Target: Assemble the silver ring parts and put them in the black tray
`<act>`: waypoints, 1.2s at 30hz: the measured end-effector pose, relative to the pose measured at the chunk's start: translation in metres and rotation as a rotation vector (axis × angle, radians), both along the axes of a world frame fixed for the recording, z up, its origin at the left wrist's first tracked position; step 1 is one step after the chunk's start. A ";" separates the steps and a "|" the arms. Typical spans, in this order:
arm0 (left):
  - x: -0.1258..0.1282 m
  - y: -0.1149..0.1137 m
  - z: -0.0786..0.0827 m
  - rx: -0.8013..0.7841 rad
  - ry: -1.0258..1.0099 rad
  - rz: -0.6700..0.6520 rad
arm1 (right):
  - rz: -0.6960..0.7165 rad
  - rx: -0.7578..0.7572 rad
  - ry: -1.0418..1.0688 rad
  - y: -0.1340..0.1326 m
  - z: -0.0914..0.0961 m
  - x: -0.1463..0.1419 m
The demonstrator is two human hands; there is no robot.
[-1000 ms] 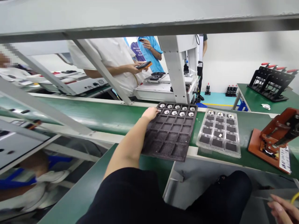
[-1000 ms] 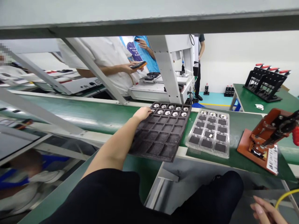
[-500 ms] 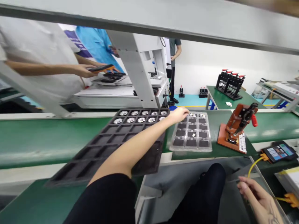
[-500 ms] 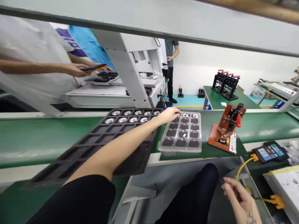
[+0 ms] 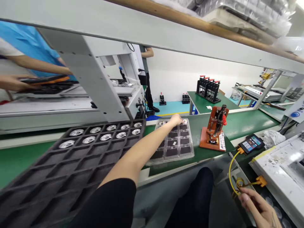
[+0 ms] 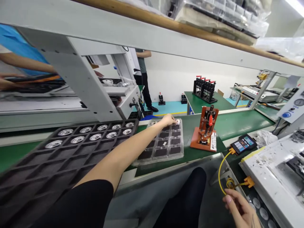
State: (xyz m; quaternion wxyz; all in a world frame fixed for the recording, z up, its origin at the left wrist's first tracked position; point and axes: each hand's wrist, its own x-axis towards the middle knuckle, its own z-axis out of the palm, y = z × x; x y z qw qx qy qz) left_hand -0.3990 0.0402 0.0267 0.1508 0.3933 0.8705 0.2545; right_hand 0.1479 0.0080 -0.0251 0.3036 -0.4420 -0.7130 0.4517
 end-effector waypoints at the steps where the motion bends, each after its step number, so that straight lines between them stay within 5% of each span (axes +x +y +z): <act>1: 0.001 -0.002 0.002 0.000 -0.004 0.012 | 0.041 -0.065 -0.011 0.003 0.002 0.001; 6: 0.020 -0.017 0.025 0.129 0.041 0.014 | 0.050 -0.122 -0.016 0.010 0.004 0.003; 9: 0.060 -0.028 0.041 0.244 0.031 -0.130 | 0.019 -0.056 0.022 0.006 0.007 0.004; 14: 0.174 -0.046 0.061 0.435 -0.017 -0.624 | 0.020 0.069 0.176 0.005 0.037 -0.003; 17: 0.238 -0.045 0.068 0.797 0.153 -1.095 | 0.018 0.139 0.288 0.008 0.064 -0.012; 20: 0.283 -0.029 0.071 1.036 0.350 -1.316 | 0.033 0.201 0.358 0.013 0.087 -0.015; 26: 0.334 0.009 0.073 1.233 0.459 -1.454 | -0.063 0.275 0.285 0.020 0.106 0.015; 32: 0.384 0.037 0.072 1.227 0.409 -1.542 | -0.197 0.290 0.180 0.027 0.108 0.061; 36: 0.415 0.087 0.079 0.993 0.100 -1.550 | -0.408 0.382 0.037 0.044 0.116 0.104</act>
